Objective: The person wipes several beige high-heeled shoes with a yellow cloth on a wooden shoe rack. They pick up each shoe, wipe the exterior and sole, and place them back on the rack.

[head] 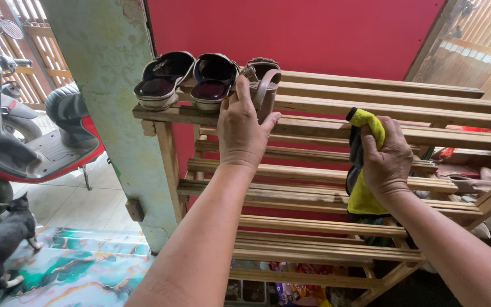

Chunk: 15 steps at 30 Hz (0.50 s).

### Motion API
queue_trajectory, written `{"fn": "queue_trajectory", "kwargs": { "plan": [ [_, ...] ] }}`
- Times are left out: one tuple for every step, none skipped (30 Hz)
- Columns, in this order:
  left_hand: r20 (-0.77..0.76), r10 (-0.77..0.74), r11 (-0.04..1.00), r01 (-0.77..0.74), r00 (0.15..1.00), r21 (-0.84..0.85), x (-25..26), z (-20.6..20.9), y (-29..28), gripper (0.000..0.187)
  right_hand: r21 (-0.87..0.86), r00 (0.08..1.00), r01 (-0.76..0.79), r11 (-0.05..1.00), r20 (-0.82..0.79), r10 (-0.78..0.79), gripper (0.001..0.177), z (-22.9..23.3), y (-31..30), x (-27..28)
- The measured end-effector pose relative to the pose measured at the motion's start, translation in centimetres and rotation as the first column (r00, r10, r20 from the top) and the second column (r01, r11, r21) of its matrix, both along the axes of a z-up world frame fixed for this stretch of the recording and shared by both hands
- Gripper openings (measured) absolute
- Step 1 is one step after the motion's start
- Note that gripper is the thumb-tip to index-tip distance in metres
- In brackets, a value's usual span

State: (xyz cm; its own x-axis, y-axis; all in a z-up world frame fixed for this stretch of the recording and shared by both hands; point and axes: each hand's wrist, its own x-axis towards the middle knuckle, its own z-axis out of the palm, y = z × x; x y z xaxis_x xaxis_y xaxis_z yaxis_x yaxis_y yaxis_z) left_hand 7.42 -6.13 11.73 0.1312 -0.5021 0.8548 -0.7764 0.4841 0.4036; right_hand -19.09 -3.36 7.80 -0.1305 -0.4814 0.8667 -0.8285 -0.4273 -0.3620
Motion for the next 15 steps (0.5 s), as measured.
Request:
{"fn": "queue_trajectory", "kwargs": {
  "plan": [
    [-0.008, -0.003, 1.0, 0.003, 1.0, 0.015, -0.1, -0.2, -0.1, 0.093, 0.0, 1.0, -0.001, 1.0, -0.004, 0.001, 0.023, -0.1, 0.1, 0.0],
    [-0.017, -0.004, 1.0, 0.004, 1.0, 0.027, -0.1, -0.3, -0.2, 0.092, -0.004, 1.0, -0.003, 1.0, -0.008, 0.003, 0.024, -0.1, 0.0, -0.1],
    [-0.026, -0.005, 0.999, 0.006, 1.0, 0.04, -0.2, -0.3, -0.3, 0.091, -0.007, 1.0, -0.005, 1.0, -0.013, 0.005, 0.024, 0.0, 0.1, -0.1],
    [-0.034, -0.002, 0.999, 0.004, 0.999, 0.035, -0.2, -0.3, -0.3, 0.091, -0.001, 1.0, -0.007, 1.0, -0.006, 0.007, 0.024, 0.0, 0.0, -0.1],
    [-0.042, 0.0, 1.0, 0.001, 0.999, 0.031, -0.3, -0.3, -0.4, 0.091, 0.005, 1.0, -0.009, 1.0, 0.002, 0.009, 0.024, 0.1, 0.1, -0.1],
    [-0.051, 0.003, 1.0, -0.001, 0.999, 0.028, -0.5, -0.4, -0.3, 0.091, 0.012, 1.0, -0.01, 1.0, 0.008, 0.01, 0.024, 0.1, 0.2, -0.1],
    [-0.064, 0.002, 1.0, -0.001, 0.998, 0.024, -0.6, -0.4, -0.3, 0.091, 0.024, 1.0, -0.009, 1.0, 0.006, 0.009, 0.024, 0.1, 0.2, -0.1],
    [-0.077, 0.001, 1.0, 0.001, 0.997, 0.019, -0.8, -0.4, -0.3, 0.091, 0.035, 1.0, -0.007, 0.999, 0.002, 0.007, 0.024, 0.1, 0.2, -0.1],
    [-0.09, -0.001, 1.0, 0.002, 0.996, 0.013, -0.9, -0.4, -0.2, 0.092, 0.046, 1.0, -0.005, 0.999, -0.001, 0.006, 0.025, 0.1, 0.3, -0.2],
    [-0.096, 0.003, 1.0, -0.002, 0.995, 0.014, -1.1, -0.4, -0.2, 0.091, 0.042, 1.0, -0.013, 0.999, 0.0, 0.013, 0.024, 0.2, 0.3, -0.2],
    [-0.103, 0.007, 1.0, -0.005, 0.995, 0.015, -1.1, -0.3, -0.1, 0.091, 0.038, 1.0, -0.021, 0.999, 0.001, 0.021, 0.024, 0.2, 0.4, -0.3],
    [-0.109, 0.012, 1.0, -0.01, 0.994, 0.017, -1.1, -0.3, -0.1, 0.09, 0.034, 1.0, -0.03, 0.999, 0.003, 0.03, 0.024, 0.2, 0.3, -0.3],
    [-0.113, 0.008, 1.0, -0.007, 0.994, 0.013, -1.1, -0.4, -0.1, 0.091, 0.04, 1.0, -0.026, 0.999, -0.001, 0.026, 0.024, 0.2, 0.4, -0.4],
    [-0.115, 0.006, 1.0, -0.005, 0.993, 0.009, -1.1, -0.4, 0.0, 0.091, 0.046, 1.0, -0.022, 0.999, -0.005, 0.023, 0.024, 0.3, 0.4, -0.4],
    [-0.118, 0.003, 1.0, -0.002, 0.993, 0.004, -1.1, -0.4, 0.0, 0.092, 0.051, 1.0, -0.019, 0.999, -0.009, 0.02, 0.025, 0.3, 0.4, -0.5]
  ]
}}
